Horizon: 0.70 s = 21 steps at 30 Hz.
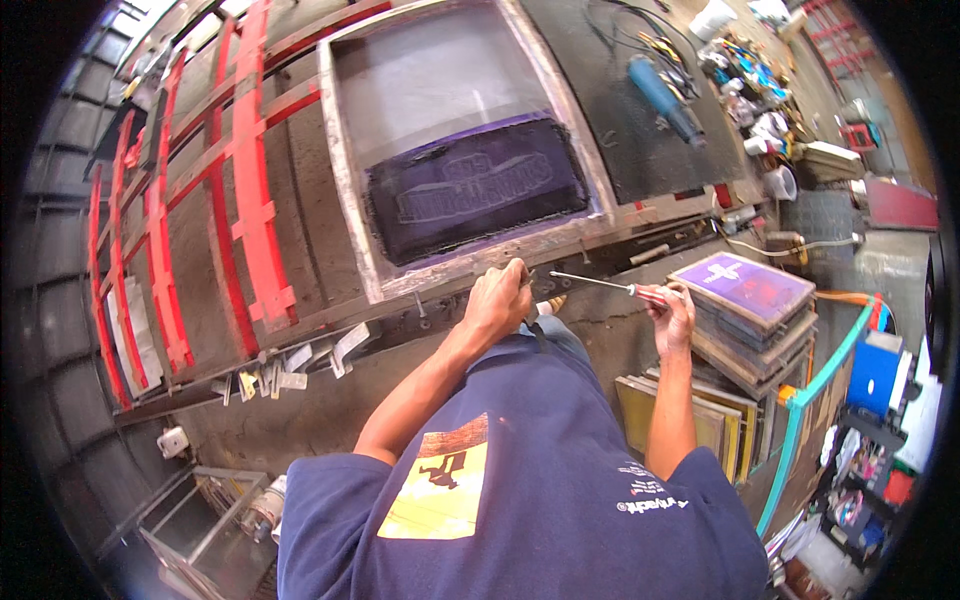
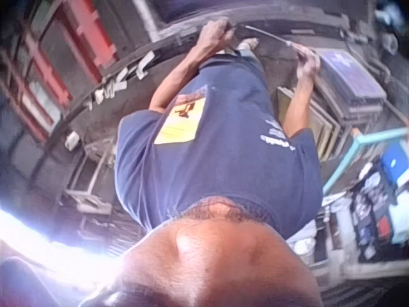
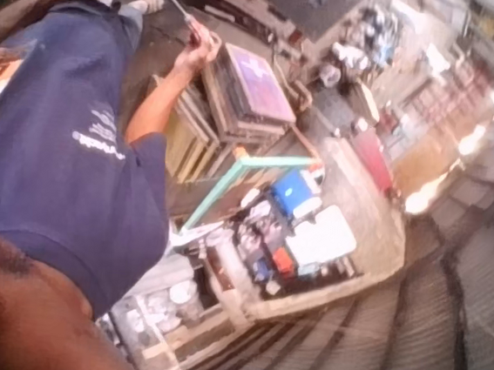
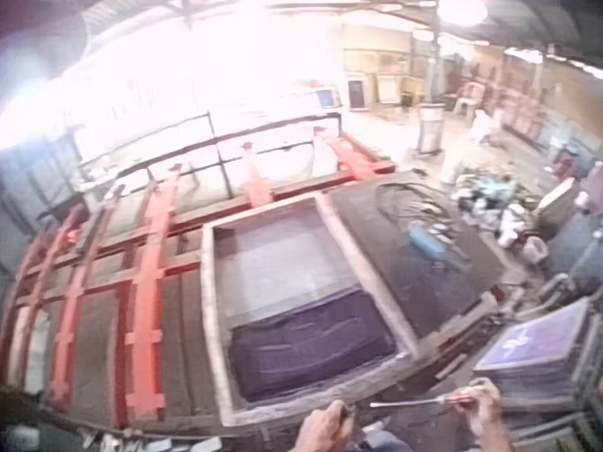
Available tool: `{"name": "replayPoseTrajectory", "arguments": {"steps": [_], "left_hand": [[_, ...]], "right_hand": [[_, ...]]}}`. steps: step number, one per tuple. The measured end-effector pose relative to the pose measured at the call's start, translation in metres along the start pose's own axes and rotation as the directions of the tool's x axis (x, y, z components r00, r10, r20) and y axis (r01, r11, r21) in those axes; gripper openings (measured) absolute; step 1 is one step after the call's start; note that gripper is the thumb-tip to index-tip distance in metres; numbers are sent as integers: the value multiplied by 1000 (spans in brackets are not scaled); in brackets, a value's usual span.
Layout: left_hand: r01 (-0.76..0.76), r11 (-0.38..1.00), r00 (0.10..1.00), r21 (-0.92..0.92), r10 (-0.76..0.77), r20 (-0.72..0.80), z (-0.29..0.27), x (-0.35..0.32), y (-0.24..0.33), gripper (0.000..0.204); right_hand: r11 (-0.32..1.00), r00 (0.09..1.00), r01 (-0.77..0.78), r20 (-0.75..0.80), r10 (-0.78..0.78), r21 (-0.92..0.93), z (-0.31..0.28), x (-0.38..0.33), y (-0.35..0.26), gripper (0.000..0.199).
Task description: The person assembles screen printing frames by placing mesh screens into wooden frames and securing them with a screwdriver. They repeatedly pick up screens from a stack, position them on a workbench, and tighten the clamps to hold the mesh in place.
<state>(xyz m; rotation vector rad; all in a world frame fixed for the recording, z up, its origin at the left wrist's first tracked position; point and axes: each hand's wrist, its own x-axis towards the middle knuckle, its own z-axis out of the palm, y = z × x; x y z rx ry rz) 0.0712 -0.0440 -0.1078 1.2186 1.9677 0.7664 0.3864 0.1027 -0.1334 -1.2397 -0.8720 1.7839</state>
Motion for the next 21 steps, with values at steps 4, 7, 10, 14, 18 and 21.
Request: {"name": "replayPoseTrajectory", "arguments": {"steps": [4,7,10,14,18,21], "left_hand": [[140,944,985,-300,-165,-59,-52,-32,0,24],[162,852,908,-498,-326,-264,-85,-80,-36,27],[274,757,771,-594,-542,-336,-125,-150,-95,26],[286,634,423,-718,-756,-500,-153,-246,-192,28],[296,588,252,-753,-808,-532,-181,-284,-250,21],[271,643,213,-716,-766,-607,-208,-277,-279,21]], "right_hand": [[1000,998,-10,63,10,-13,-24,3,6,26],[996,997,-79,19,79,29,-27,5,2,22],[989,990,-142,31,140,35,-34,8,1,22],[985,981,-170,86,172,-28,-26,18,5,20],[971,967,-203,131,218,-123,0,25,6,19],[969,950,-210,210,233,-128,2,33,17,20]]}}
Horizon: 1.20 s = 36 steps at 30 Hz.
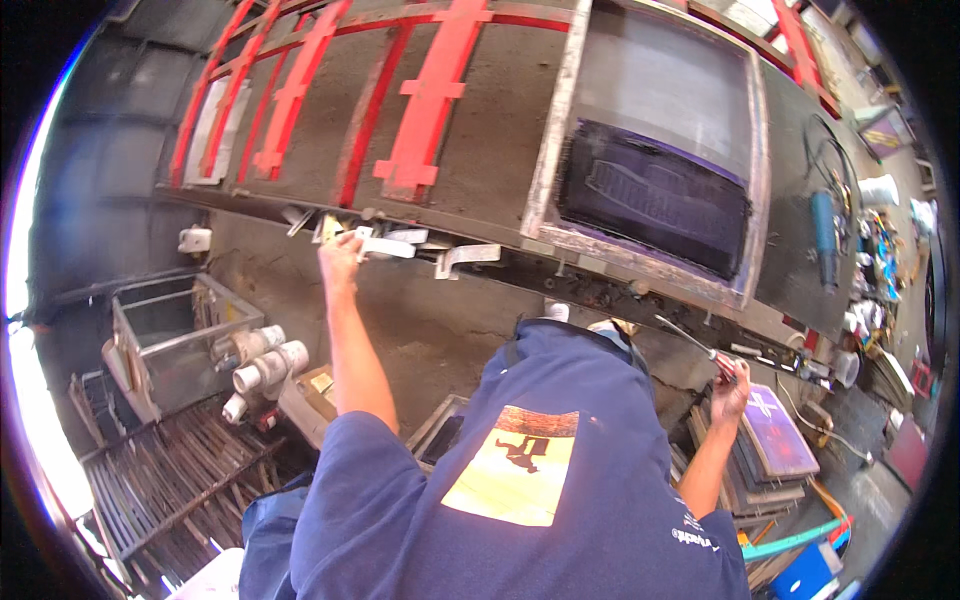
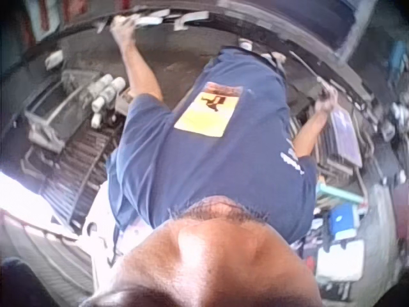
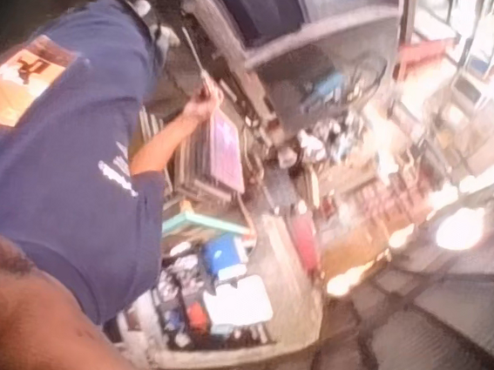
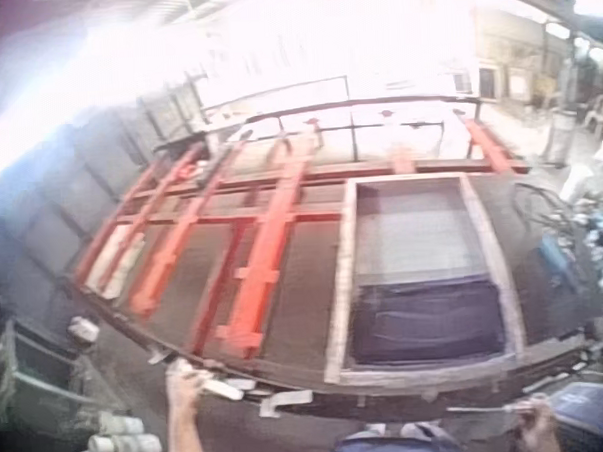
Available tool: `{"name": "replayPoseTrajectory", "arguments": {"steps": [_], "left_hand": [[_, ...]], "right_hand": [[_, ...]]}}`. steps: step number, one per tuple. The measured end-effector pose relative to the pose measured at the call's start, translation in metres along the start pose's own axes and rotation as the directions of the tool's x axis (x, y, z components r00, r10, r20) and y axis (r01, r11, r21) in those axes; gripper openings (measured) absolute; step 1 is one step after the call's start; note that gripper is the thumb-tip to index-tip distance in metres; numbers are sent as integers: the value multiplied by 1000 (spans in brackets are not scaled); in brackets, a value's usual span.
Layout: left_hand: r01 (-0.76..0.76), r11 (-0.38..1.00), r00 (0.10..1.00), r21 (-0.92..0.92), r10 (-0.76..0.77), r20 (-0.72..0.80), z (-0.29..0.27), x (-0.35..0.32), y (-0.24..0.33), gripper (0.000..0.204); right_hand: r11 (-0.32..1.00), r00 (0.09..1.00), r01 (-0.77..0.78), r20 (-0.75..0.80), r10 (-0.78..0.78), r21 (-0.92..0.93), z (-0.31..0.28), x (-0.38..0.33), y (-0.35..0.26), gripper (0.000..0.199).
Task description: The person assembles screen printing frames by placing mesh screens into wooden frames and securing them with a screwdriver. They repeatedly pick up screens from a stack, position them on a workbench, and tighten the clamps to hold the mesh in place.
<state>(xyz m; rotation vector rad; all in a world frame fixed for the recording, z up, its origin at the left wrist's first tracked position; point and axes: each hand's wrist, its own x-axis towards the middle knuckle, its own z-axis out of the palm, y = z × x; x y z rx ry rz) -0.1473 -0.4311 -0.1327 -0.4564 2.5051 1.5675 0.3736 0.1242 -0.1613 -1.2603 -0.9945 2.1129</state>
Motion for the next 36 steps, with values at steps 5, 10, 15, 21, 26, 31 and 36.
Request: {"name": "replayPoseTrajectory", "arguments": {"steps": [5,10,15,21,26,31,36], "left_hand": [[-245,739,930,628,363,-64,-10,41,-14,33],[-268,638,914,722,405,-18,10,46,-11,41],[-280,462,670,842,722,-173,22,42,-12,48],[-591,672,790,447,593,153,141,-59,89,41],[-524,810,805,262,370,464,229,-49,63,54],[-348,880,856,322,159,492,271,-50,82,64],[-313,920,934,236,254,250,309,-36,71,73]], "right_hand": [[999,997,2,72,-5,35,29,10,-4,26],[997,996,51,-76,-55,-54,41,11,-6,21],[998,990,40,-130,-46,-42,47,6,-3,24],[825,931,137,-212,-296,-549,47,8,14,27],[172,619,212,-4,-786,-962,46,16,-17,32],[571,841,296,-74,-536,-766,78,105,-47,60],[522,980,63,-47,-195,-850,95,172,-51,95]]}}
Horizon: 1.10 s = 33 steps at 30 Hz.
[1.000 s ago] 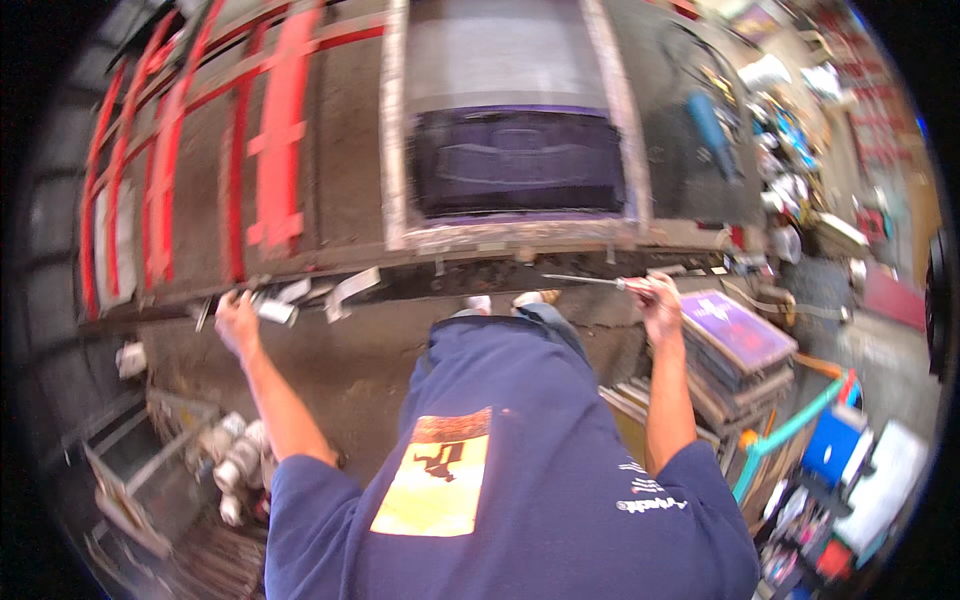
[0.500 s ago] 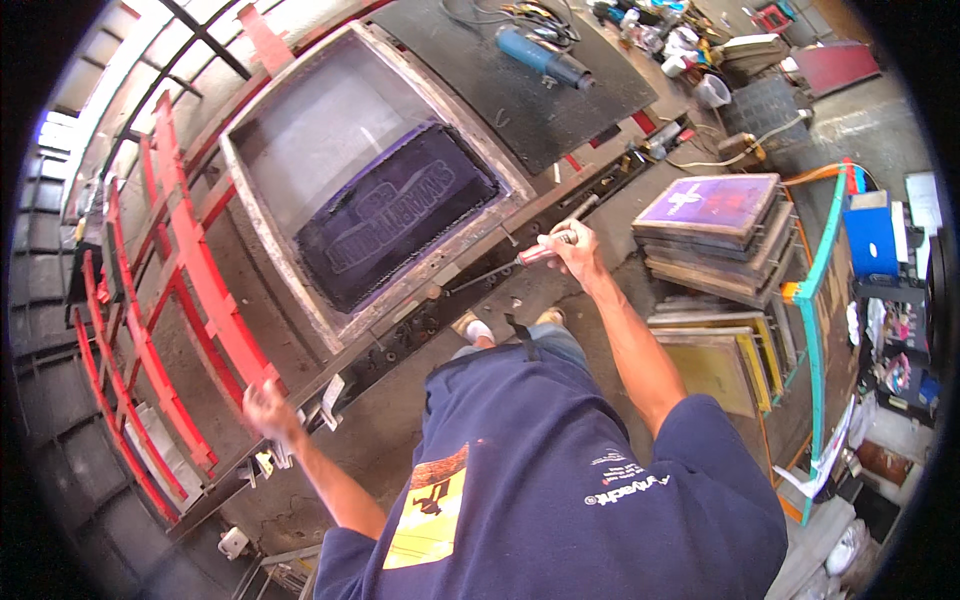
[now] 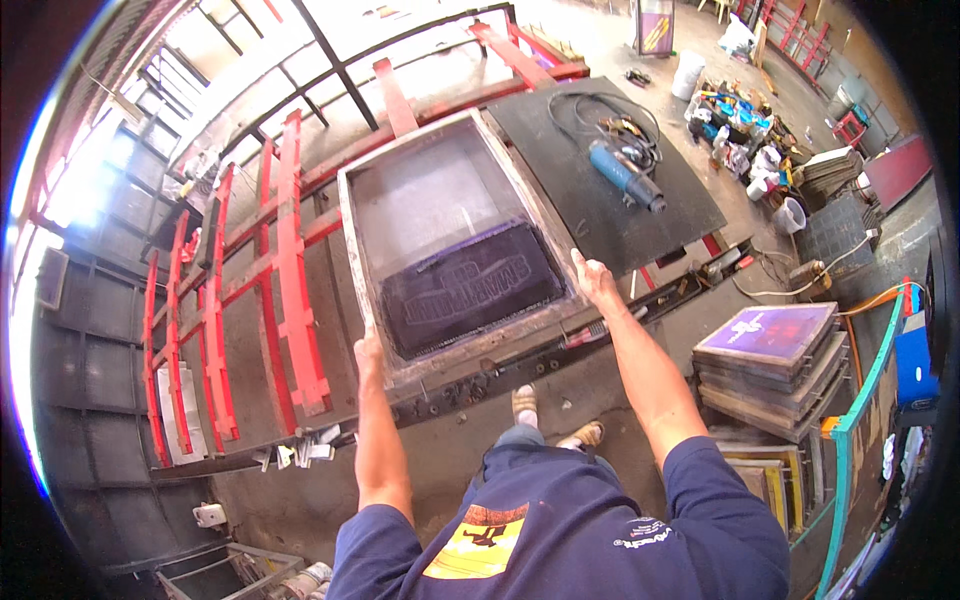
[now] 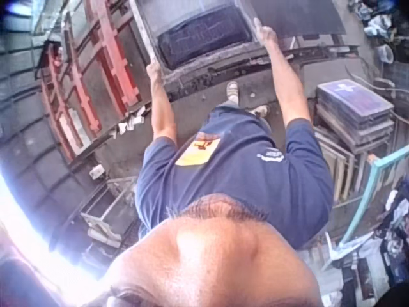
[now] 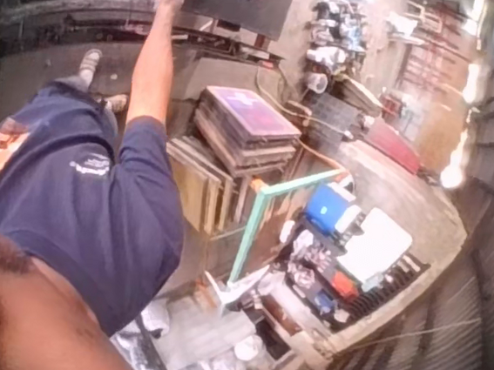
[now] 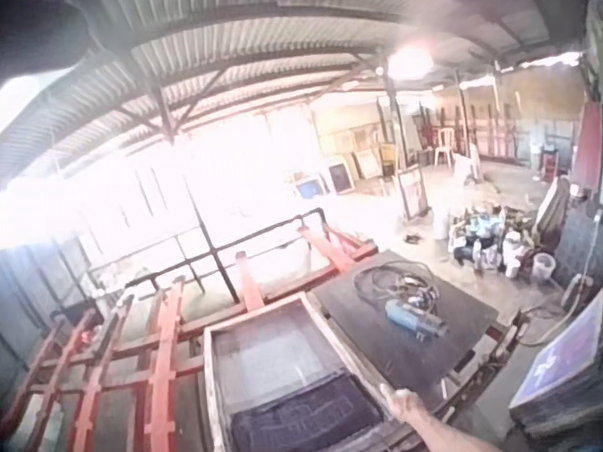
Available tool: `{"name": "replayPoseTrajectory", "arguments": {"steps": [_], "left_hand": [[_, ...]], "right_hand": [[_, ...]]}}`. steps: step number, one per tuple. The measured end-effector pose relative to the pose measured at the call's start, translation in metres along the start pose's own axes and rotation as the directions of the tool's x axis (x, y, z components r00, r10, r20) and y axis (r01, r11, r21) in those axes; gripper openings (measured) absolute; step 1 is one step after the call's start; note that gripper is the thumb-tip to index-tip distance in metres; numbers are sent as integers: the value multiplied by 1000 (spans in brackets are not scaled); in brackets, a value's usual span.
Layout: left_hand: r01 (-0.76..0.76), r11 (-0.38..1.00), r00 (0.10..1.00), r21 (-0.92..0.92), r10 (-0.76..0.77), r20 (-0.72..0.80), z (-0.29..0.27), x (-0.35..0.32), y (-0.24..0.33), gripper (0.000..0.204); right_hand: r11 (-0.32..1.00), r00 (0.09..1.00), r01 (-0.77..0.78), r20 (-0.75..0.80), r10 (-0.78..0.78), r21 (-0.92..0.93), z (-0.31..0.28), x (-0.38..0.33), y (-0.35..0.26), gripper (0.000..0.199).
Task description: The person assembles screen printing frames by placing mesh screens into wooden frames and securing them with a screwdriver. They repeatedly pick up screens from a stack, position them on a workbench, and tighten the clamps to hold the mesh in place.
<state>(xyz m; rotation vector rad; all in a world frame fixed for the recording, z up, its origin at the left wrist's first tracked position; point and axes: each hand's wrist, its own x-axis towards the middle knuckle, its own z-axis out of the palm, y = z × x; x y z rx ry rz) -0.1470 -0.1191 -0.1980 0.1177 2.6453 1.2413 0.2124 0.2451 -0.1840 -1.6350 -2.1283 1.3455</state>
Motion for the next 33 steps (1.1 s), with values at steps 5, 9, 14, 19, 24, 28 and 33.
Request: {"name": "replayPoseTrajectory", "arguments": {"steps": [5,9,14,19,24,28,33], "left_hand": [[36,998,994,-42,-31,109,-10,-37,54,76],[-54,979,983,-198,87,161,-23,-100,132,72],[-385,794,861,-470,492,126,-6,-118,208,51],[-339,527,344,-779,841,418,-10,-256,383,76],[-443,14,-144,-896,986,86,88,-312,499,64],[75,638,74,-766,763,643,185,-467,614,35],[-108,817,-321,-567,511,797,335,-613,695,16]], "right_hand": [[995,974,-66,-213,79,69,-30,-25,-12,103],[961,968,63,-250,7,268,-87,-91,-18,94],[928,856,175,-517,21,328,-150,-156,34,69],[782,612,453,-787,78,429,-234,-214,111,58],[606,634,484,-730,254,631,-287,-236,203,64],[438,704,419,-589,396,796,-305,-233,270,67],[244,703,411,-476,528,878,-300,-204,347,61]]}}
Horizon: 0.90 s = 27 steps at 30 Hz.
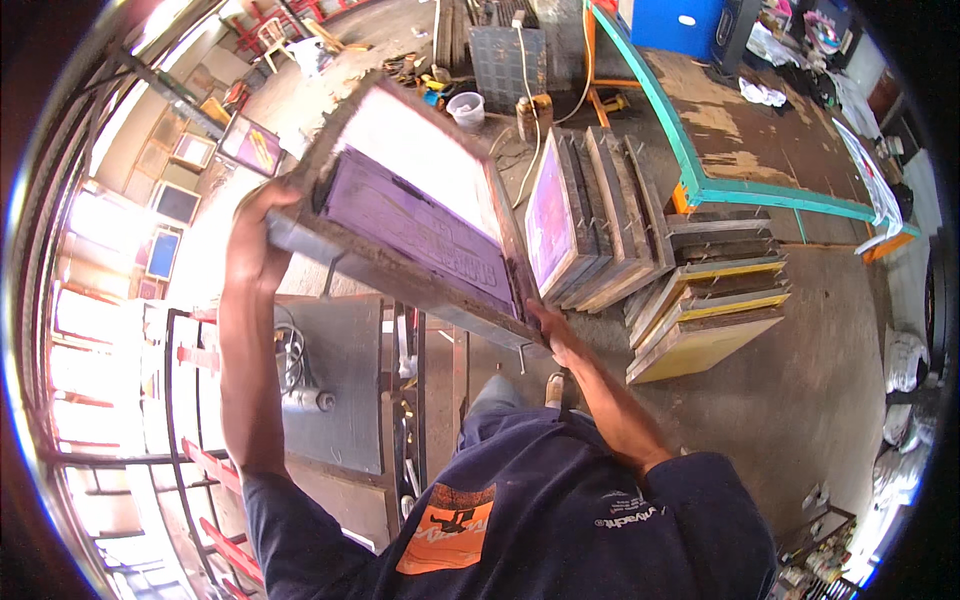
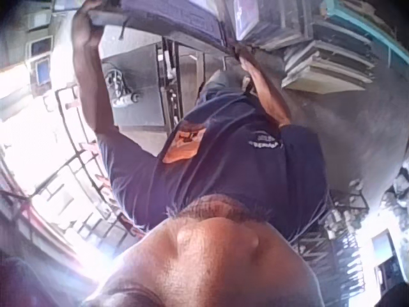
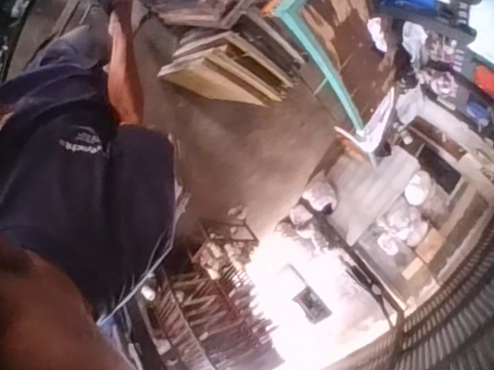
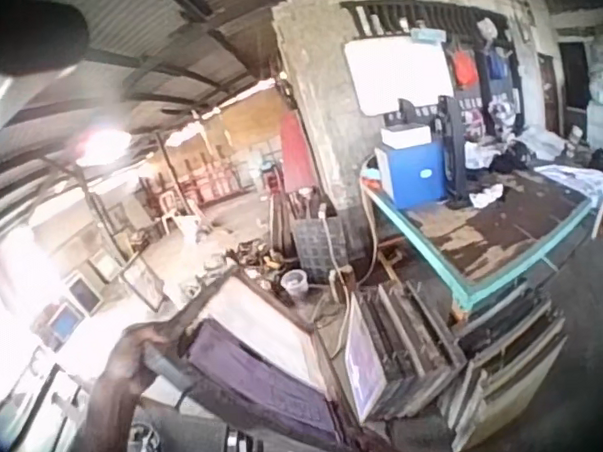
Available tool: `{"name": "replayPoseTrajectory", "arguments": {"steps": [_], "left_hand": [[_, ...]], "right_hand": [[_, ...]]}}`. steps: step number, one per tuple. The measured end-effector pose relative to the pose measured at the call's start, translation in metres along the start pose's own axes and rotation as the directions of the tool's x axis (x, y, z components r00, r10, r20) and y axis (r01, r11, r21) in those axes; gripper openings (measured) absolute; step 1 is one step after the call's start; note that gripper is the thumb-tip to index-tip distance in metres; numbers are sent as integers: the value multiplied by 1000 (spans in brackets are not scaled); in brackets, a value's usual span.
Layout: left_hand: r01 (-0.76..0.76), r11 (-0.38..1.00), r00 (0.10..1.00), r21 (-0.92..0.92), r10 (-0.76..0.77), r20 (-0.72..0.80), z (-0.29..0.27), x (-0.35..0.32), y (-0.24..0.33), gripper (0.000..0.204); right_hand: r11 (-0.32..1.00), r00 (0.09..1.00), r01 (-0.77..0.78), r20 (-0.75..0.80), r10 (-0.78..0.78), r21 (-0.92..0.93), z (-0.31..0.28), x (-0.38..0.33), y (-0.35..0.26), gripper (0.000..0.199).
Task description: The person assembles screen printing frames by placing mesh screens into wooden frames and securing them with a screwdriver. They repeatedly pick up screens from a stack, position them on a workbench, and tighten the clamps to hold the mesh in place.
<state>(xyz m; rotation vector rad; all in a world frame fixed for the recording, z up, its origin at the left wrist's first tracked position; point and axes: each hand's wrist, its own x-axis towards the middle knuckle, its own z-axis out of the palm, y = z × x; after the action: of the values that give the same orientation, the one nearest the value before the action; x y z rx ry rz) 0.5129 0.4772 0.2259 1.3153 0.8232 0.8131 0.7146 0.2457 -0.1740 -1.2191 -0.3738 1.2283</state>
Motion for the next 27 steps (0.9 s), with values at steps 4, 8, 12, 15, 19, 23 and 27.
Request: {"name": "replayPoseTrajectory", "arguments": {"steps": [4,8,12,15,19,23,27], "left_hand": [[162,983,979,90,-172,112,9,142,-64,9],[307,943,926,127,-327,188,39,297,-170,10],[473,871,874,132,-482,55,48,398,-281,8],[533,827,836,180,-547,38,66,454,-347,8],[585,736,783,341,-622,0,94,514,-407,10],[565,711,749,418,-655,102,147,554,-465,17],[442,636,792,632,-608,58,169,590,-523,27]], "right_hand": [[910,935,-354,42,353,214,-10,37,14,52],[893,900,-430,-15,435,134,-31,86,30,50],[806,772,-557,-231,592,202,-32,143,53,49],[751,712,-591,-248,658,296,-39,175,64,48],[696,723,-566,-140,677,442,-40,201,69,47],[634,675,-515,-184,715,577,-32,223,71,45],[645,673,-501,-209,710,578,-46,244,103,38]]}}
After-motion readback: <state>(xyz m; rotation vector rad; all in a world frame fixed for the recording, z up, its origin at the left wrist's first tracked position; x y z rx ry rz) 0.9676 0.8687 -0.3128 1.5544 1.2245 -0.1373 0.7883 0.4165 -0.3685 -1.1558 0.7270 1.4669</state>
